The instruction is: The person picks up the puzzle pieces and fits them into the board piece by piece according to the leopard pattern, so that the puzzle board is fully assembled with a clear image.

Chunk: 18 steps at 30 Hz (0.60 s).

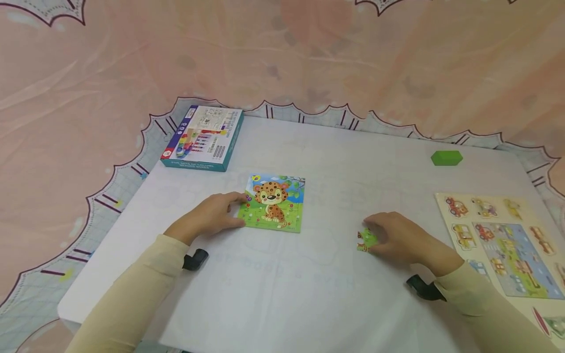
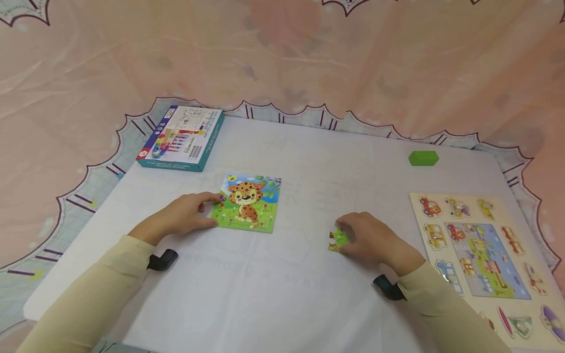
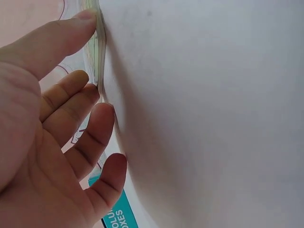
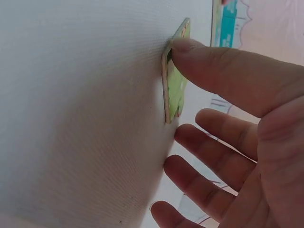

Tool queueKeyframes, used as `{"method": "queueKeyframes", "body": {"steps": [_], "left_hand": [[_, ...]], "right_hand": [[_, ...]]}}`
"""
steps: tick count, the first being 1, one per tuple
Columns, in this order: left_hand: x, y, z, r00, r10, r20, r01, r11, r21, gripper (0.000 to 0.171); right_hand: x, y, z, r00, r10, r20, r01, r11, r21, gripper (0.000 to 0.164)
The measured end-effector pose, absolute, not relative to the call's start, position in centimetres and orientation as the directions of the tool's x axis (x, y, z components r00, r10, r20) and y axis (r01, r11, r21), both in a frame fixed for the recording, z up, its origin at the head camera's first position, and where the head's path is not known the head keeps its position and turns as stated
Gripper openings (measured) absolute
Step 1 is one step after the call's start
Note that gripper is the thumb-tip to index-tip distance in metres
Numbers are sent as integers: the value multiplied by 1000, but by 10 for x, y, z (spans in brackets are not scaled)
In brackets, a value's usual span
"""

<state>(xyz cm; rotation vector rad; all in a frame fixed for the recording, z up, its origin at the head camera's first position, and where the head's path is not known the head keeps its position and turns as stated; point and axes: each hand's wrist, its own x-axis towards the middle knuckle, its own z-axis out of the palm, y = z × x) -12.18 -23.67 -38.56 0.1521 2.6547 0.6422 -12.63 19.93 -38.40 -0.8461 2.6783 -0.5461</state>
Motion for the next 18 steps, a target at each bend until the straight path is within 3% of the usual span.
{"method": "queueKeyframes", "body": {"steps": [18], "left_hand": [[-143, -232, -382, -895, 210, -393, -6, 877, 481, 64]], "right_hand": [[-132, 193, -386, -824, -549, -140, -457, 790, -410, 38]]}}
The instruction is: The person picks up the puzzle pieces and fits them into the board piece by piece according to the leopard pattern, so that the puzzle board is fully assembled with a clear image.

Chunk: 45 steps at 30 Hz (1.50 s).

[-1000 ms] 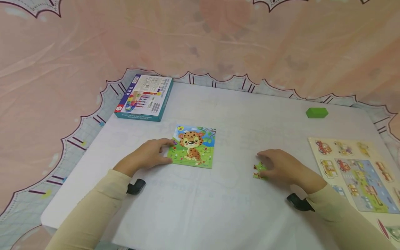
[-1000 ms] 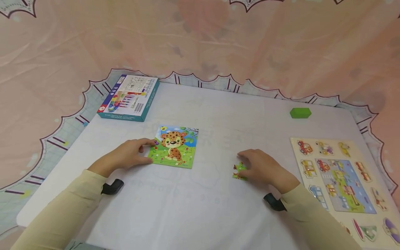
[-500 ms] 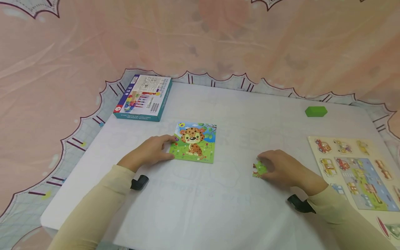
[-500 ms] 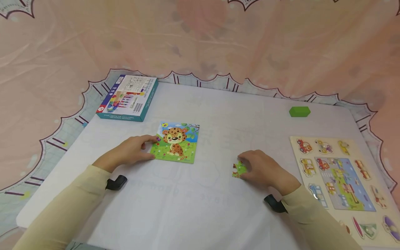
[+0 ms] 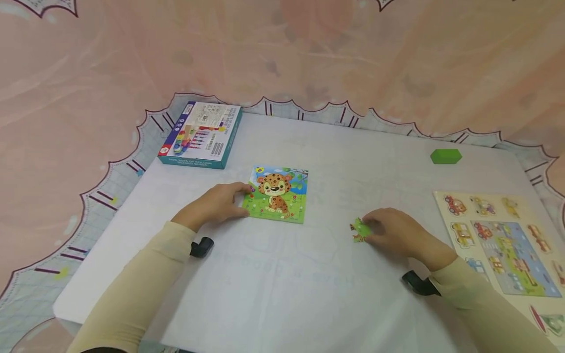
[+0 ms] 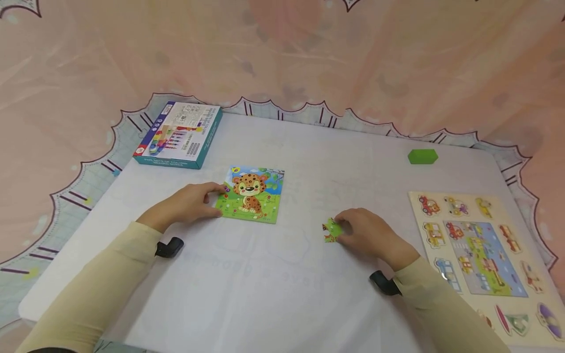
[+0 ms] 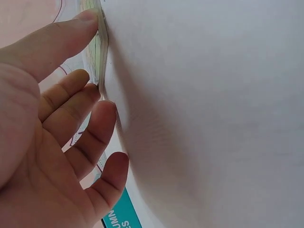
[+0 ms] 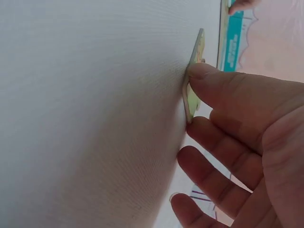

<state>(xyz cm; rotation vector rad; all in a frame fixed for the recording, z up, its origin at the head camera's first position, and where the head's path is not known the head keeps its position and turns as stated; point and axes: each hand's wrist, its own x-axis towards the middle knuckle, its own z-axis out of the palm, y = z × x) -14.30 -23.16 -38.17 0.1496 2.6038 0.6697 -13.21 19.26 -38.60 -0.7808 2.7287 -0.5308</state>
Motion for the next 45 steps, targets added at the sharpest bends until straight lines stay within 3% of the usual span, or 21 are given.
{"method": "queueKeyframes", "body": {"steps": [18, 31, 45], "left_hand": [[-154, -225, -381, -894, 203, -398, -9, 882, 471, 66], [-154, -223, -379, -891, 194, -411, -24, 883, 468, 66], [-153, -222, -378, -886, 192, -422, -37, 879, 476, 66]], "right_hand": [[-138, 174, -386, -802, -589, -102, -517, 769, -377, 43], [-146, 122, -383, -750, -657, -76, -597, 723, -348, 43], [-163, 76, -382, -753, -651, -91, -581, 724, -372, 43]]}}
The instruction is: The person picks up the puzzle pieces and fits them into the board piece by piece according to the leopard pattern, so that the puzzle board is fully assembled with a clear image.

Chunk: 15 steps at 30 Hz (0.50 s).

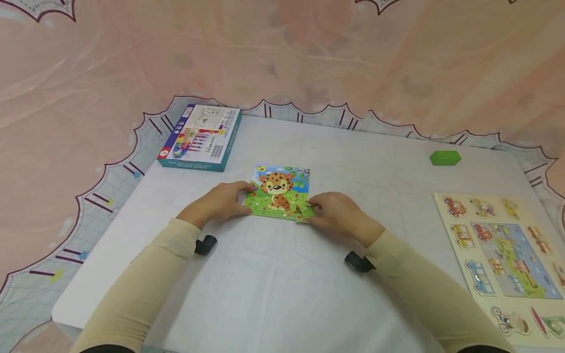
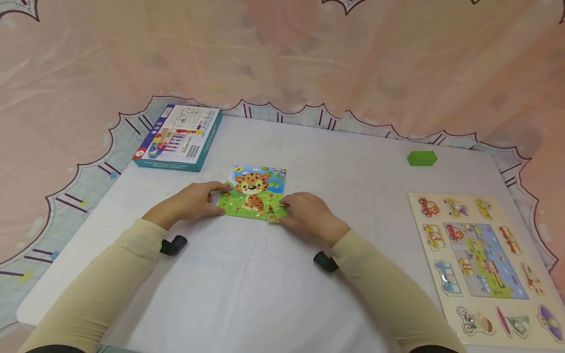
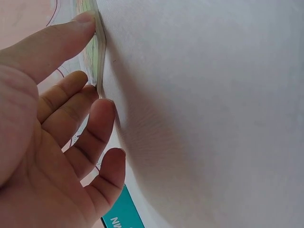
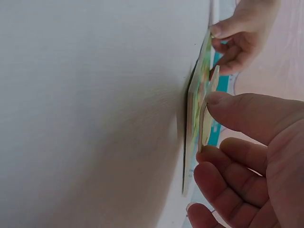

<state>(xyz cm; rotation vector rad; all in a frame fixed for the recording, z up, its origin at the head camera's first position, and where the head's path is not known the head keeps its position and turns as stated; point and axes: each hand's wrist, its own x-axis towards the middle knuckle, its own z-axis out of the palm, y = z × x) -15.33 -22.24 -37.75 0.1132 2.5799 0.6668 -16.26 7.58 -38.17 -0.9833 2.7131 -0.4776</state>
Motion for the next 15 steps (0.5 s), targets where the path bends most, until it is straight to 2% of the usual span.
{"method": "queueKeyframes", "body": {"steps": [8, 15], "left_hand": [[-153, -222, -377, -888, 196, -416, -32, 876, 481, 66], [-153, -223, -379, -886, 190, -423, -47, 871, 490, 66]], "right_hand": [[-167, 66, -381, -735, -677, -31, -619, 689, -376, 42], [-168, 58, -383, -743, -668, -31, -613, 698, -371, 41]]}}
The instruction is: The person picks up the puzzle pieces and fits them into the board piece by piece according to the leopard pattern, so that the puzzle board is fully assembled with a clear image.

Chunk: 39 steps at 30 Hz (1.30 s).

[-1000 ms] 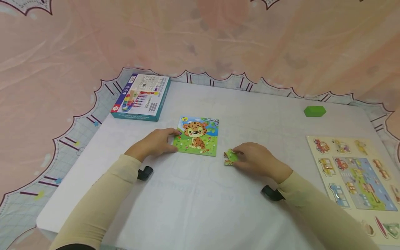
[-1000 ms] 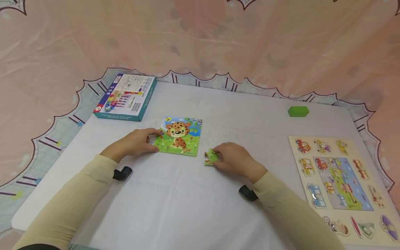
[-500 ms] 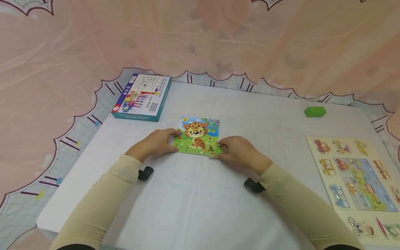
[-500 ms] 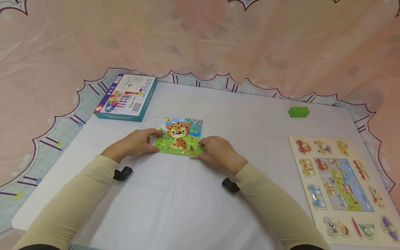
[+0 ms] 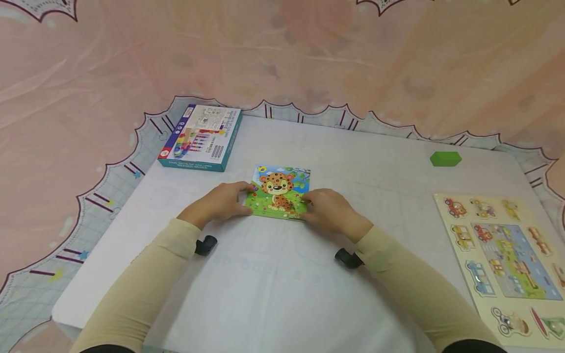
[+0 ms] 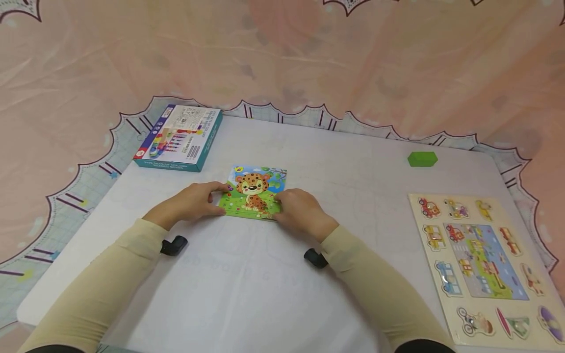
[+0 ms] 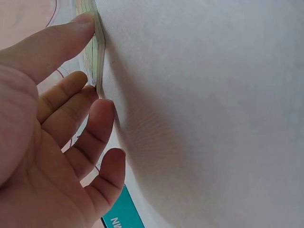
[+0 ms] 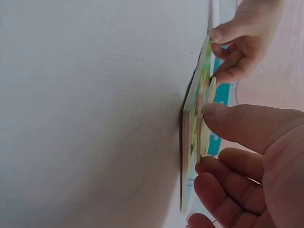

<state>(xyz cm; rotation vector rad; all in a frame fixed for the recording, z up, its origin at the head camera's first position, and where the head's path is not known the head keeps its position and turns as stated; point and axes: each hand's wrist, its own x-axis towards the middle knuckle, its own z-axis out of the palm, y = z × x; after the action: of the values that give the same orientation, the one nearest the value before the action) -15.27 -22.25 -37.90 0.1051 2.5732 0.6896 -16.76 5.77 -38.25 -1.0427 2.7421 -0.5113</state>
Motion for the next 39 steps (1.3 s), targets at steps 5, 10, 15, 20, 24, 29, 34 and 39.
{"method": "queueKeyframes", "body": {"steps": [5, 10, 15, 20, 24, 29, 34, 39], "left_hand": [[-152, -223, -381, -887, 196, -419, -40, 870, 492, 65], [-152, -223, -380, -890, 198, -411, -30, 873, 487, 65], [-153, -223, -379, -890, 192, -413, -38, 873, 486, 65], [-153, -223, -379, -890, 196, -412, -32, 874, 485, 65], [-153, -223, -380, -890, 199, -410, -28, 874, 485, 65], [-153, -224, -380, -890, 191, -414, -40, 872, 487, 66], [-154, -224, -382, -889, 196, -414, -37, 870, 491, 66], [-154, -225, -383, -892, 201, -405, -29, 868, 495, 66]], "right_hand": [[-169, 53, -384, -757, -652, -51, -593, 717, -366, 36], [-169, 49, -384, -771, -633, -69, -575, 739, -352, 34], [-168, 46, -385, -787, -611, -80, -552, 757, -350, 40], [-168, 43, -386, -798, -598, -72, -546, 768, -333, 38], [-167, 41, -386, -807, -586, -75, -535, 779, -327, 39], [-167, 38, -387, -815, -576, -71, -525, 783, -333, 38], [-166, 37, -388, -816, -575, -63, -526, 783, -330, 30], [-166, 37, -385, -817, -572, -67, -524, 786, -328, 28]]}}
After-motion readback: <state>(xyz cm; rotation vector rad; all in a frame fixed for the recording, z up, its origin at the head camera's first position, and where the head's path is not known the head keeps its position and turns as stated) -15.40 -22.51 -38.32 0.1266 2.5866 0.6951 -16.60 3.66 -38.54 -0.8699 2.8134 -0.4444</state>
